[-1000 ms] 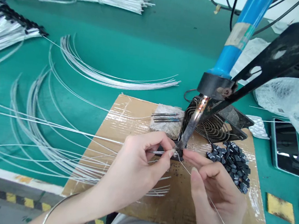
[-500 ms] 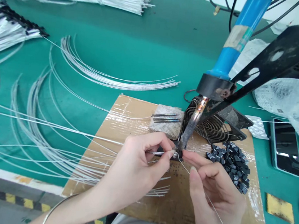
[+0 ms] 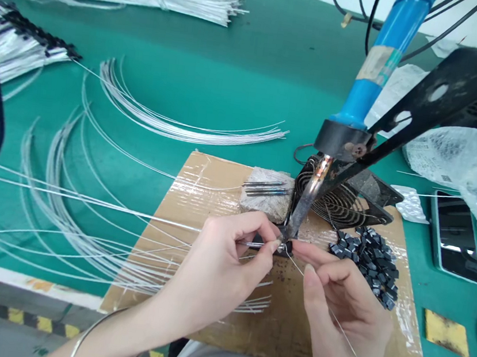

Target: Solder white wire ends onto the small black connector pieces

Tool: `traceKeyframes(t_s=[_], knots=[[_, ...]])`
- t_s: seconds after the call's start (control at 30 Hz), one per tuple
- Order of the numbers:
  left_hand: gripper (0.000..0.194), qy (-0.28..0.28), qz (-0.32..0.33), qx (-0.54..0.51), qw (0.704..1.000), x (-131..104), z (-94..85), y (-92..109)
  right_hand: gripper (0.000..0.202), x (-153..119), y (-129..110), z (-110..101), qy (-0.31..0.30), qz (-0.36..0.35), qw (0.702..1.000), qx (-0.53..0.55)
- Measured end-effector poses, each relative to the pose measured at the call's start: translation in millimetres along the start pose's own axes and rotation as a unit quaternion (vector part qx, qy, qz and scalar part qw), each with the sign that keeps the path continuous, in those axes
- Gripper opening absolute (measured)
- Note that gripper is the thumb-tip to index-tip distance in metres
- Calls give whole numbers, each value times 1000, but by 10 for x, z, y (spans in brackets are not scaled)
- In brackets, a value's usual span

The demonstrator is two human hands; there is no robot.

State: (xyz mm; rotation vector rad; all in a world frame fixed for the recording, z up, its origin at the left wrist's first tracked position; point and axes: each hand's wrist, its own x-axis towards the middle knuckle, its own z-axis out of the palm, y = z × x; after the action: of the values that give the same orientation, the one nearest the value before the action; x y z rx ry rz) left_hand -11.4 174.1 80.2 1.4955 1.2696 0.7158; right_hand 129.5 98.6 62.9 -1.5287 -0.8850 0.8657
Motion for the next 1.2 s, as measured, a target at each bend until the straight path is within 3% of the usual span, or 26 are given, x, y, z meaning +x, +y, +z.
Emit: traceKeyframes(t_s=[0.83, 1.07, 1.2], knots=[[18, -4, 10, 0, 1000, -6, -12, -13, 23, 18, 22, -13, -10, -23, 1000, -12], [19, -15, 26, 46, 998, -22, -28, -56, 24, -9, 43, -16, -23, -5, 1000, -8], [18, -10, 78, 133, 988, -144, -101, -55, 27, 4, 47, -74, -8, 2, 1000, -9]])
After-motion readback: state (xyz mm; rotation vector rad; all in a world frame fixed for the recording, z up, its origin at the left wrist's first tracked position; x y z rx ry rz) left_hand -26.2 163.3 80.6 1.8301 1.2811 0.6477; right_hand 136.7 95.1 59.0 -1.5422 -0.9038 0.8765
